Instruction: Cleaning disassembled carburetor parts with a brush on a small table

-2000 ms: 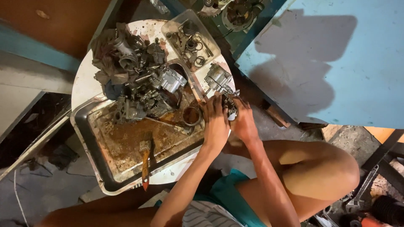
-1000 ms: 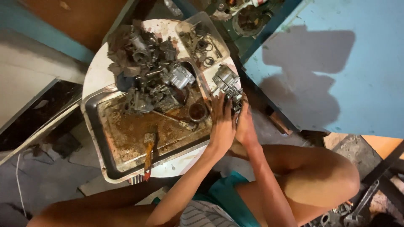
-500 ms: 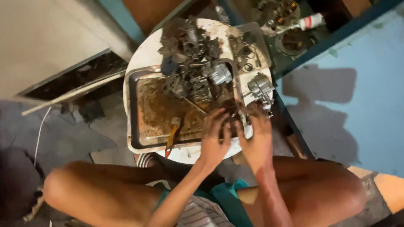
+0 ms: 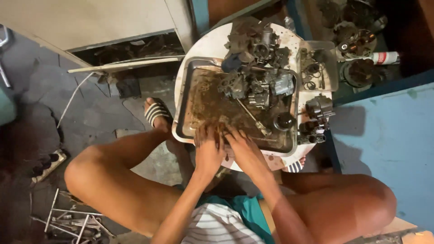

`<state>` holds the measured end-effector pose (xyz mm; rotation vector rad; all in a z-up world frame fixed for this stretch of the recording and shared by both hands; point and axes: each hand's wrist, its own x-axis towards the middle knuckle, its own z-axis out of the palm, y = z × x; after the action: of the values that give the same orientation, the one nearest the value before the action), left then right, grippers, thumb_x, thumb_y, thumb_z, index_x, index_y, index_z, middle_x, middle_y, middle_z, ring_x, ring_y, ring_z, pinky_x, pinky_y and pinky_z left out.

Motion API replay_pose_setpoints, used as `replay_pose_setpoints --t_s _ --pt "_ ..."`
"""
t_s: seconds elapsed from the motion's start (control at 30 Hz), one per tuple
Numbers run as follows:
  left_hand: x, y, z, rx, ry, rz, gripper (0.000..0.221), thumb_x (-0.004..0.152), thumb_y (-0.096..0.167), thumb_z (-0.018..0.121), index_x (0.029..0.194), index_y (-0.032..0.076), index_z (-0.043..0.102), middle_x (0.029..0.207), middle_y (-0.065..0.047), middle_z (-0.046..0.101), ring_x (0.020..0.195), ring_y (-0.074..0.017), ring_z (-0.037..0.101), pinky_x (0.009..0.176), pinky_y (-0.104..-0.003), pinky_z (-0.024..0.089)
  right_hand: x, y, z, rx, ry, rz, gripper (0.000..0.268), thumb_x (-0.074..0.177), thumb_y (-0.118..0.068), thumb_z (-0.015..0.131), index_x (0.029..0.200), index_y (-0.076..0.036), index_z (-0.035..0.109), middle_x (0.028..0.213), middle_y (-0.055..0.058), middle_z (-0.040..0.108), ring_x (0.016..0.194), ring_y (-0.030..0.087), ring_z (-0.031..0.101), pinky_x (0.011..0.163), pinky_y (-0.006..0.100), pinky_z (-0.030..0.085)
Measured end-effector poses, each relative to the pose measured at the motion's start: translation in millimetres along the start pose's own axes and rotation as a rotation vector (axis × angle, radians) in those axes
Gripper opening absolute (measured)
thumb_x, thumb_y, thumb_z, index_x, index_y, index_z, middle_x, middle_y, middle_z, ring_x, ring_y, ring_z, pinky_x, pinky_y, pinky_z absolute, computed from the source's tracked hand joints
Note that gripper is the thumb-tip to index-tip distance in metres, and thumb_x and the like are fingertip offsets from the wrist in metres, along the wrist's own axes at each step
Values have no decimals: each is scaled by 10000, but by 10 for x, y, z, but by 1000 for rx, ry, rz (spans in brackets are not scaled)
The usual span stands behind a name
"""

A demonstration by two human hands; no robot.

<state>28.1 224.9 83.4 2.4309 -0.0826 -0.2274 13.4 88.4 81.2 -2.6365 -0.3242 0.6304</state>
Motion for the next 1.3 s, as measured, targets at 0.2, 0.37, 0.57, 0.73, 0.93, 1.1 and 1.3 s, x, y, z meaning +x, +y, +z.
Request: replay_pose_setpoints --t_s 0.2,0.37,0.57,0.73,0.93,1.1,1.3 --pt "187 -419 267 80 -211 -52 429 951 154 608 1360 67 513 1313 -208 521 1239 -420 541 996 -538 485 244 0 71 0 133 -60 492 839 137 606 1284 -64 669 1426 224 543 1349 445 509 1087 535 454" --pt "380 -147 3 68 -362 -100 464 967 152 496 1416 50 441 1128 -265 677 976 -488 698 826 -604 562 325 42 120 -10 236 -70 342 909 49 595 1209 -73 704 1297 174 588 1223 383 532 975 446 499" --pt "290 58 -216 67 -391 -125 455 976 182 468 1415 65 445 1103 -267 697 875 -478 728 749 -560 591 237 127 70 201 120 -92 445 924 -22 668 1346 95 586 1431 340 494 1368 500 385 1120 531 377" --pt "133 74 -474 103 -353 95 450 961 163 540 1369 -25 512 1373 -322 510 1291 -501 503 1041 -579 450 384 326 281 86 104 -77 553 878 -149 716 1408 -66 579 1571 197 427 1446 449 382 1163 535 381" --pt "-31 2 -616 343 -525 262 529 976 211 508 1450 -6 417 1440 -304 413 1369 -482 399 1098 -575 349 508 472 480 43 147 -21 462 845 -317 690 1293 -212 643 1380 13 591 1289 254 539 1096 421 433" --pt "-54 -64 -841 414 -638 314 507 1004 236 441 1450 -5 423 1418 -277 429 1373 -458 386 1098 -554 354 216 -5 49 453 66 44 523 960 -140 595 1455 21 535 1544 282 446 1440 527 343 1163 600 312" --pt "-30 -301 -969 483 -512 332 456 1030 306 441 1354 -12 484 1417 -254 430 1360 -421 413 1044 -499 431 234 -24 99 351 82 130 490 945 -143 644 1424 -68 575 1537 125 484 1447 430 394 1136 512 410"
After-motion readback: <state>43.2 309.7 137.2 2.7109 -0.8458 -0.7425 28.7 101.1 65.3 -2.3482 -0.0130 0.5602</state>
